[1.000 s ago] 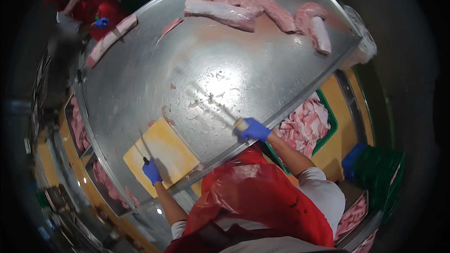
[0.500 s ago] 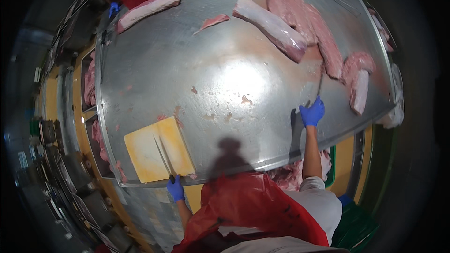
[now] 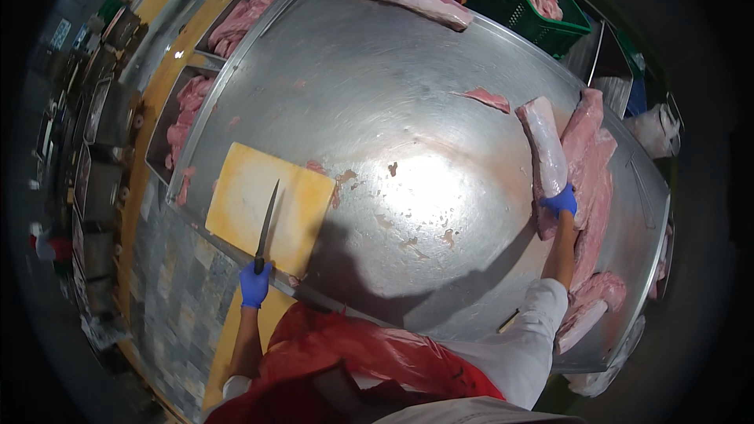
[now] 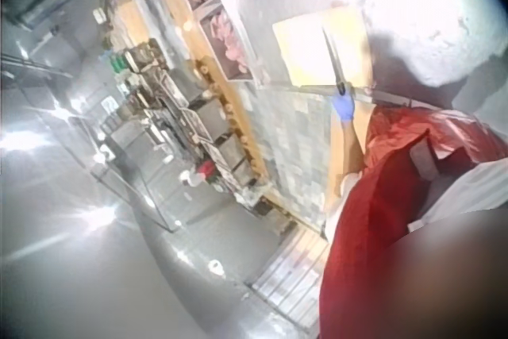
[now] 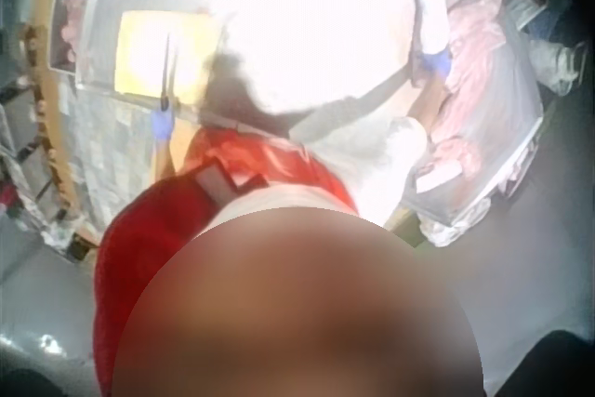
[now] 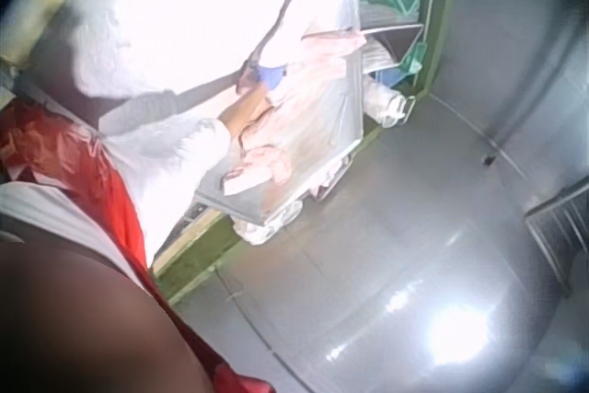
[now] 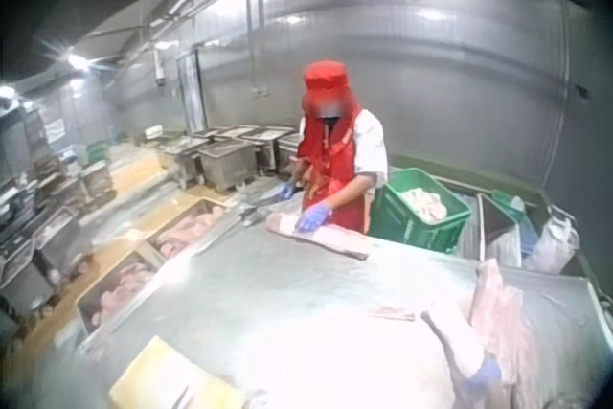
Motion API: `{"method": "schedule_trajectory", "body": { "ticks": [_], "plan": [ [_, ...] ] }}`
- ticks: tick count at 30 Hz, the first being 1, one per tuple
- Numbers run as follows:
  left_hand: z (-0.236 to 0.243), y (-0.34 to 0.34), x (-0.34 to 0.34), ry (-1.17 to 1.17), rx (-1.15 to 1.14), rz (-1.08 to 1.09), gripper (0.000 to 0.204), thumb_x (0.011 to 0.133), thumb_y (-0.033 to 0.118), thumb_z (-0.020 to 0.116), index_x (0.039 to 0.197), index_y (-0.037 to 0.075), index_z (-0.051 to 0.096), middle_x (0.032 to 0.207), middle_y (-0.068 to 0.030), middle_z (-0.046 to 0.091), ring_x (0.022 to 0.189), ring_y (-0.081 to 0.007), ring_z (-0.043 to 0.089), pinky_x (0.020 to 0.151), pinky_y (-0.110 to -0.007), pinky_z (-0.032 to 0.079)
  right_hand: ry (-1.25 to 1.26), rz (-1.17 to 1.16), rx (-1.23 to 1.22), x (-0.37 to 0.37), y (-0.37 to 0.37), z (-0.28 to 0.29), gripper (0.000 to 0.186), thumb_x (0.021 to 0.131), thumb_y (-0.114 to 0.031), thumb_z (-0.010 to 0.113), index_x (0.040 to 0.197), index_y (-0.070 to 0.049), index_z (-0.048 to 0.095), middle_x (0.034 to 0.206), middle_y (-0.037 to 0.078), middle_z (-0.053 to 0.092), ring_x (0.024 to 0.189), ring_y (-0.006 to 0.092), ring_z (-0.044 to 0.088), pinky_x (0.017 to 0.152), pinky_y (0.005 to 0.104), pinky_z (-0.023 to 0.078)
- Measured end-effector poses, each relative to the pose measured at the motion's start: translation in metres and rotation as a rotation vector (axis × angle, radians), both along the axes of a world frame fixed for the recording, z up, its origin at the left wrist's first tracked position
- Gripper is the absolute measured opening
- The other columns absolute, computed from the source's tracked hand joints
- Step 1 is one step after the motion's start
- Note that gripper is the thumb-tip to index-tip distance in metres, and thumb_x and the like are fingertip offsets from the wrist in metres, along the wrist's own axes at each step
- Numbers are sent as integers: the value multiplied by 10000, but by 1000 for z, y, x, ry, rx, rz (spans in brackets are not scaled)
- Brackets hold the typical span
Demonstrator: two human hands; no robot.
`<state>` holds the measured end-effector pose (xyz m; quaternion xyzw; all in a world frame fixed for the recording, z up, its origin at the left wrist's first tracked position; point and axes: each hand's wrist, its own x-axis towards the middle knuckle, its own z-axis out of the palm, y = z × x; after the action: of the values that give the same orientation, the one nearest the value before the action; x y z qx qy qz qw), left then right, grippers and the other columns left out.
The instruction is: The person cuts large pieces of raw meat on a yellow cutting board using a knife. They trim fat and separate portions, placing trimmed pieces into a green bin and larger cuts into a metal tray.
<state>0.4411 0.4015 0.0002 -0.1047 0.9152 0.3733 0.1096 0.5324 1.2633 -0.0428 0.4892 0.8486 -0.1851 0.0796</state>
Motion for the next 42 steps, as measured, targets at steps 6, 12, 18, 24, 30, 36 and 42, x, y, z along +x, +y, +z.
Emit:
{"method": "schedule_trajectory", "body": {
  "ticks": [6, 12, 18, 24, 30, 36, 42],
  "plan": [
    [-7, 38, -17, -67, 117, -97, 331, 881, 256, 718, 813, -52, 618, 652, -70, 581, 603, -131, 472, 557, -355, 410, 103, -148, 1, 19, -109, -32, 1058, 510, -473, 912, 1317, 35, 453, 1177, 271, 657, 1060, 394, 671, 887, 462, 548],
    [-22, 148, -45, -188, 140, -529, 421, 921, 415, 646, 940, -5, 675, 811, -206, 693, 780, -366, 670, 718, -439, 505, 248, -397, -203, 15, -329, -30, 1288, 574, -602, 868, 1462, 109, 264, 1299, 342, 572, 1199, 446, 589, 1020, 458, 472],
    [-50, 237, -63, -238, 205, -916, 634, 804, 636, 710, 813, 6, 637, 783, -175, 647, 713, -304, 611, 676, -437, 473, 924, -668, -1144, 55, -423, -91, 519, 861, -347, 746, 1234, -5, 629, 1180, 104, 680, 1044, 247, 643, 904, 361, 506],
    [-35, 267, -60, -437, 302, -982, 586, 661, 453, 869, 971, -15, 700, 879, -141, 718, 801, -197, 654, 720, -374, 526, 1049, -677, -1619, 10, -459, -58, 540, 941, -411, 628, 1335, -49, 558, 1259, 127, 640, 1129, 287, 611, 1044, 429, 466],
    [-7, 228, -48, -266, 598, -908, 583, 572, 361, 906, 977, -3, 697, 831, -103, 711, 752, -161, 647, 714, -327, 539, 1107, -442, -1827, -10, -486, -49, 607, 973, -382, 577, 1452, -41, 430, 1401, 167, 529, 1213, 320, 567, 1025, 434, 491],
    [127, 135, -103, -222, 396, -949, 624, 610, 232, 904, 1108, -48, 655, 1017, -86, 694, 888, -134, 623, 760, -305, 525, 956, -373, -1885, -49, -575, 60, 525, 979, -338, 572, 1396, -39, 461, 1224, 113, 627, 1136, 270, 612, 958, 401, 517],
    [137, -39, -169, 72, 370, -698, 440, 717, 263, 838, 970, -47, 656, 824, -74, 687, 752, -153, 635, 697, -344, 510, 614, 53, -1579, -110, -709, 113, 369, 889, -239, 732, 1173, -28, 629, 1036, 67, 690, 927, 168, 656, 806, 330, 543]
  ]
}}
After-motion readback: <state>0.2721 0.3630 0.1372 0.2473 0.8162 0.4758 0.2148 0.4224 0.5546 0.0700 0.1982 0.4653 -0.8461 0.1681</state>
